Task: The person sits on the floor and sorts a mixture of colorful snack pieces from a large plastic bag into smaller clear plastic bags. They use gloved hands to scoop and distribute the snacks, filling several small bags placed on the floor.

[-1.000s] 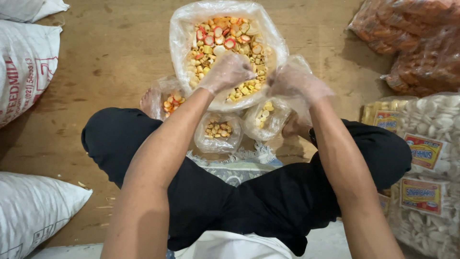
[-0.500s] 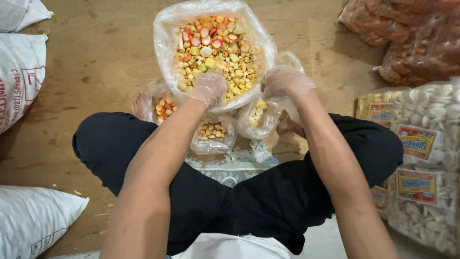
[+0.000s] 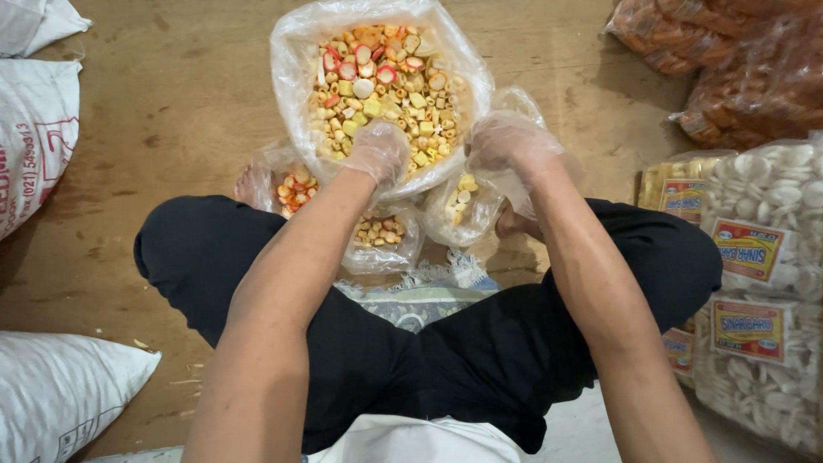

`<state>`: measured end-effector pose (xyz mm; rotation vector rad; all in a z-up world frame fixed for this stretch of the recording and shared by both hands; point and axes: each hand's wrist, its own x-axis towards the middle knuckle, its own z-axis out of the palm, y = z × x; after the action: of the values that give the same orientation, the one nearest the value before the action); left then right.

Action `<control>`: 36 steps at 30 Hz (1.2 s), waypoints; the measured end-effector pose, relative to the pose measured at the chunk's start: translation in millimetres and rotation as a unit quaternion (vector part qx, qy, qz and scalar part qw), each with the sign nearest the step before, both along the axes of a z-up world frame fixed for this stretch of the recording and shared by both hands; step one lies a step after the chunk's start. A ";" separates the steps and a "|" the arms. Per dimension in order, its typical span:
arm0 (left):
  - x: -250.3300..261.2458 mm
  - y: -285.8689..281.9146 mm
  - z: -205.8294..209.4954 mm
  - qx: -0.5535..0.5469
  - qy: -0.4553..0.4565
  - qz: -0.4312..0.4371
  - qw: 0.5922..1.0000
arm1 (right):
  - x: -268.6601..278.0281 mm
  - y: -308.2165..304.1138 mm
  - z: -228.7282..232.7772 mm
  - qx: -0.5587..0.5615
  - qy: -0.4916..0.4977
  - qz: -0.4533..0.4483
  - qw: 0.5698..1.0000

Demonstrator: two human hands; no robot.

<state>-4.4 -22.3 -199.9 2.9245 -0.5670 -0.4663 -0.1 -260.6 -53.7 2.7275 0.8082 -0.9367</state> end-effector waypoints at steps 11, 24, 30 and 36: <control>9.6 0.5 -12.0 0.017 0.032 0.014 0.999 | 20.1 -13.8 -46.3 -0.087 0.006 -0.052 0.995; 12.0 -19.9 145.7 -0.207 0.136 -0.024 0.969 | 6.9 42.3 88.4 0.104 0.048 -0.294 0.949; 23.6 -33.7 123.4 -0.377 0.055 -0.095 0.920 | 18.6 20.2 61.2 0.194 0.003 -0.211 0.958; 18.1 -40.3 135.5 -0.472 0.149 -0.020 0.869 | 10.9 27.4 101.9 0.138 0.045 -0.265 0.953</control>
<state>13.8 -62.6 -64.3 1.8679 -0.5848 -0.4539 10.7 -233.2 48.3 3.2511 0.2170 -1.1162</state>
